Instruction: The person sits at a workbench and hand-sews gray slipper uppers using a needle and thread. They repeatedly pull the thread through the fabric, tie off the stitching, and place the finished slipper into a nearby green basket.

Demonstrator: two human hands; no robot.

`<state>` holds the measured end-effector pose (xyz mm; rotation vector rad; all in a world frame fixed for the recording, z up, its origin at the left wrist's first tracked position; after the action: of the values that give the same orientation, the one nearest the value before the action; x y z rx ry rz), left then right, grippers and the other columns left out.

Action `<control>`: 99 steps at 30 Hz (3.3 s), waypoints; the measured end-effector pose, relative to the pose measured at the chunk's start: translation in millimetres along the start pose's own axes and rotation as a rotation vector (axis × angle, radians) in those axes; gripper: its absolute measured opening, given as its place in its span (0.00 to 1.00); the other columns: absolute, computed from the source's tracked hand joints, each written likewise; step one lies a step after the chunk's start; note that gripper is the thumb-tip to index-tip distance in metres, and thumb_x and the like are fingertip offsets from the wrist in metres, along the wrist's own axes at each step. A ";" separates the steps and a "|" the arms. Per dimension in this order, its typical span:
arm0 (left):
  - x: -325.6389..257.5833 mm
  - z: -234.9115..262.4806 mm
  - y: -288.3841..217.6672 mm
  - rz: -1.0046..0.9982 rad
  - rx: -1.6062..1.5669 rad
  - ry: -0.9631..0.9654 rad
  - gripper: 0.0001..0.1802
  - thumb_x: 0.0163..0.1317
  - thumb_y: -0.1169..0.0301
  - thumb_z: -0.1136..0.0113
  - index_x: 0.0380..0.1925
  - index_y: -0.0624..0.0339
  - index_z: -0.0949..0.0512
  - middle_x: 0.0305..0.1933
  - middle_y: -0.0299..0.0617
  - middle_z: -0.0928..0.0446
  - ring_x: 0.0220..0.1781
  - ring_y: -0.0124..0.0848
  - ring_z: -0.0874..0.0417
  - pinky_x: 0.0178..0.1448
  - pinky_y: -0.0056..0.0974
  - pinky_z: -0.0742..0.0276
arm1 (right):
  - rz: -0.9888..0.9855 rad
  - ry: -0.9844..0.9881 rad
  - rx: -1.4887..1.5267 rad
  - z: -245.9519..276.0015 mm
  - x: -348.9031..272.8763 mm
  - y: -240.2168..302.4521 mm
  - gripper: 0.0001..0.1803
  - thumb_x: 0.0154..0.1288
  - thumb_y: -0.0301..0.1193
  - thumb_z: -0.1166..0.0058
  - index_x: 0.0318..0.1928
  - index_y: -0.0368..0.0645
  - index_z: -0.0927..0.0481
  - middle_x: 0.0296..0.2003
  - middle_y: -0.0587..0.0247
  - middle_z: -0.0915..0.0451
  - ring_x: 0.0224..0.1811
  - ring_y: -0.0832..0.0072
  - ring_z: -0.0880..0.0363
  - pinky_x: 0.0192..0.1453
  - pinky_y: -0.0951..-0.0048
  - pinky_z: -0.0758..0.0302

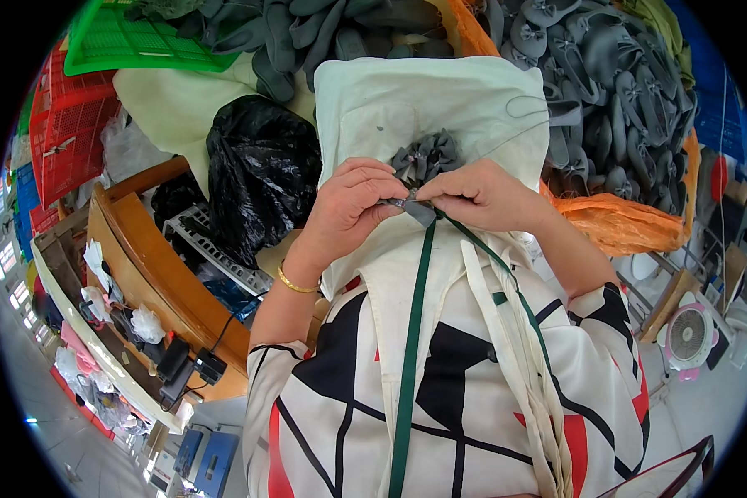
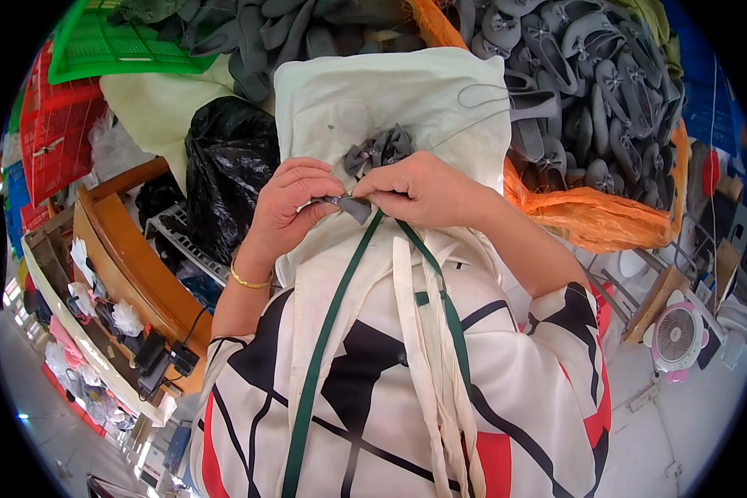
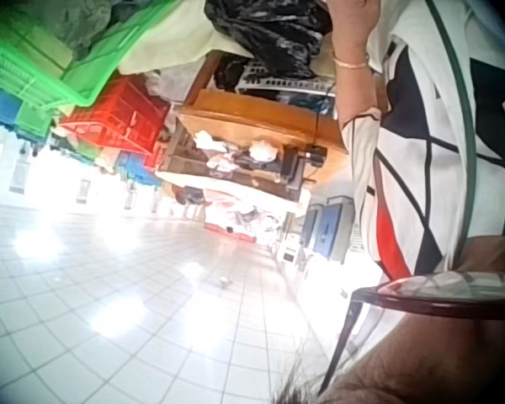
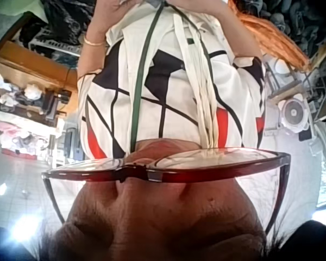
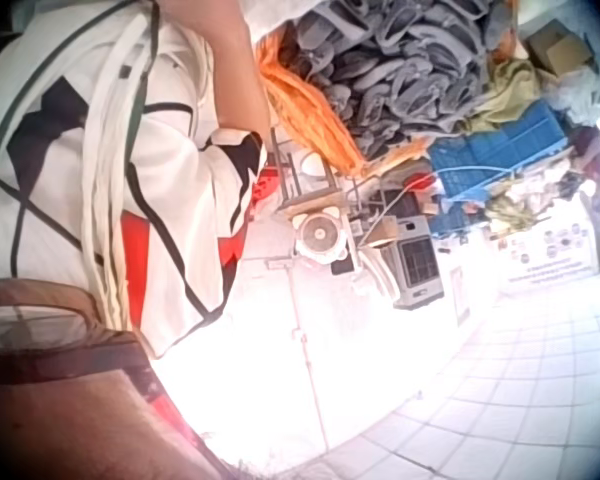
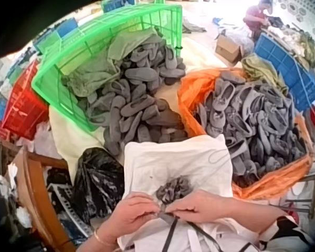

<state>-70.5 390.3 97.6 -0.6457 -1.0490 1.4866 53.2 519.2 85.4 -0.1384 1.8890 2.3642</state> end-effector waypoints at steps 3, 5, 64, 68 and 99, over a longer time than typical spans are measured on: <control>-1.0 -0.7 -0.1 0.008 -0.001 -0.004 0.15 0.47 0.77 0.28 0.38 0.57 0.17 0.41 0.38 0.17 0.50 0.43 0.19 0.54 0.41 0.22 | -0.016 0.015 -0.015 -0.7 0.5 -0.1 0.10 0.65 0.26 0.45 0.45 0.43 0.16 0.30 0.58 0.17 0.26 0.67 0.21 0.34 0.72 0.25; -1.8 -0.4 -0.6 0.013 0.004 -0.010 0.15 0.47 0.77 0.28 0.38 0.57 0.17 0.41 0.38 0.17 0.50 0.43 0.19 0.54 0.41 0.22 | -0.014 0.007 -0.018 -1.1 0.4 0.8 0.10 0.65 0.26 0.45 0.45 0.43 0.16 0.30 0.58 0.17 0.25 0.67 0.22 0.34 0.72 0.26; -25.7 -29.6 14.9 0.127 -0.322 0.025 0.11 0.48 0.78 0.27 0.34 0.57 0.15 0.32 0.40 0.19 0.38 0.37 0.18 0.41 0.36 0.22 | -0.409 0.321 0.558 -38.6 -14.9 -40.6 0.06 0.74 0.31 0.47 0.41 0.41 0.23 0.27 0.77 0.29 0.26 0.90 0.34 0.29 0.85 0.35; -23.9 -31.3 12.5 0.158 -0.274 0.021 0.12 0.48 0.78 0.27 0.34 0.57 0.16 0.32 0.41 0.19 0.37 0.38 0.18 0.40 0.37 0.22 | -0.498 0.302 0.586 -39.1 -14.8 -43.1 0.07 0.74 0.32 0.46 0.40 0.41 0.24 0.26 0.78 0.30 0.24 0.90 0.35 0.28 0.84 0.35; -23.0 -40.3 37.8 0.570 -0.355 -0.059 0.10 0.59 0.71 0.32 0.38 0.65 0.17 0.28 0.36 0.22 0.29 0.20 0.27 0.34 0.29 0.29 | 0.149 -0.104 -0.539 2.1 13.7 8.8 0.09 0.60 0.37 0.37 0.37 0.49 0.18 0.30 0.66 0.22 0.35 0.67 0.20 0.35 0.66 0.24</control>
<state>-49.3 380.0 42.6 -1.2354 -1.2515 1.8238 38.4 519.7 92.4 0.0847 1.2159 2.8599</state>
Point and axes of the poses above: each hand's wrist, its own x-axis towards the middle knuckle, its own z-axis out of the back of the hand, y = z × x, the point moved 6 cm from there along x, towards the middle knuckle
